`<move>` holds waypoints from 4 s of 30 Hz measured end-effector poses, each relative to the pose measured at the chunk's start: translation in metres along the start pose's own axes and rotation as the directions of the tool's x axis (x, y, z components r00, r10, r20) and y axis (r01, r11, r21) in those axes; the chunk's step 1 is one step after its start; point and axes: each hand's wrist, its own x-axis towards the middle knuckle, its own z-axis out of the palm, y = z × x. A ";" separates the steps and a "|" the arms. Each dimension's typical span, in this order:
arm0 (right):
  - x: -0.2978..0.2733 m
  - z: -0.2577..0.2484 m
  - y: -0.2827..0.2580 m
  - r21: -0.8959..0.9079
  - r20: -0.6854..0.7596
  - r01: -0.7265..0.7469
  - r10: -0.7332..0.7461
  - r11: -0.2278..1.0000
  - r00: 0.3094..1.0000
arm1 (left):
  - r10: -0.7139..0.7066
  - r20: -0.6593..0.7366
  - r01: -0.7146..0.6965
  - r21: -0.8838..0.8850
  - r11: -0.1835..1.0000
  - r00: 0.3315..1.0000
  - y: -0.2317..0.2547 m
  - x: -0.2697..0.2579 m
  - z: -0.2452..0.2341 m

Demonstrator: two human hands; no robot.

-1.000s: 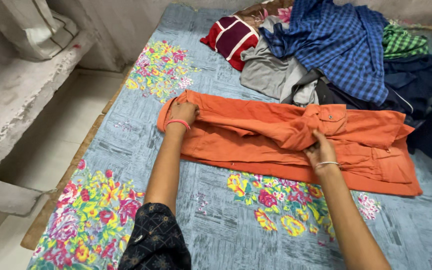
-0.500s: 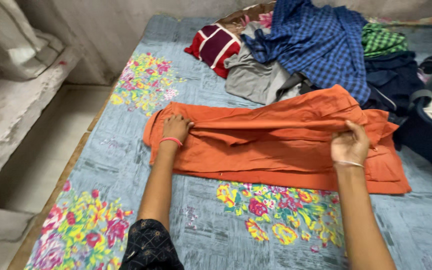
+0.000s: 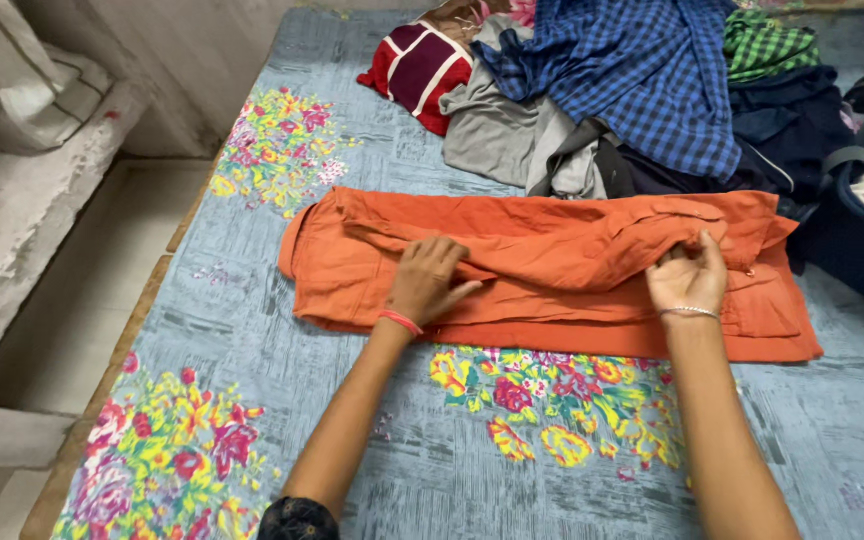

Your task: The person folds an orange shirt and a blue checkered shirt by hand on a bed and places them into a suitcase.

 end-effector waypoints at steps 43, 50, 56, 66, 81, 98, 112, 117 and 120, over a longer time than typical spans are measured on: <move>-0.147 0.149 0.238 -0.490 0.785 0.840 0.301 -0.232 0.541 | -0.965 -0.076 0.870 -0.419 0.259 0.251 -0.175 -0.023 0.050; -0.085 0.138 0.214 -0.667 0.688 0.693 0.132 -0.273 0.714 | -0.464 -0.127 0.471 0.031 0.881 0.877 -0.061 -0.008 0.092; -0.006 0.059 0.099 -0.306 0.559 0.652 0.423 -0.694 0.713 | -0.458 0.145 0.446 0.108 0.889 0.877 0.010 -0.015 0.116; 0.007 0.010 -0.008 -0.483 0.571 0.559 0.242 -0.673 0.785 | -0.455 0.205 0.425 0.172 0.889 0.867 0.017 -0.005 0.099; 0.001 -0.003 -0.082 -0.730 0.474 0.023 -0.481 -0.683 0.738 | -0.477 0.227 0.440 0.198 0.876 0.849 0.012 -0.008 0.107; -0.041 0.025 -0.060 -0.670 0.489 -0.101 -0.540 -0.736 0.685 | -0.444 0.181 0.417 0.167 0.893 0.878 0.013 -0.012 0.111; -0.163 0.176 0.284 -0.625 0.663 0.693 0.226 -0.358 0.714 | -0.679 -0.290 0.731 0.134 0.669 0.674 -0.151 -0.050 0.022; -0.118 0.182 0.319 -0.680 0.601 0.622 0.190 -0.389 0.776 | -0.975 -0.042 0.975 0.045 0.218 0.220 -0.219 -0.104 -0.018; -0.086 0.179 0.332 -0.652 0.585 0.620 0.232 -0.437 0.778 | -0.954 0.078 0.958 -0.020 0.288 0.288 -0.249 -0.140 0.006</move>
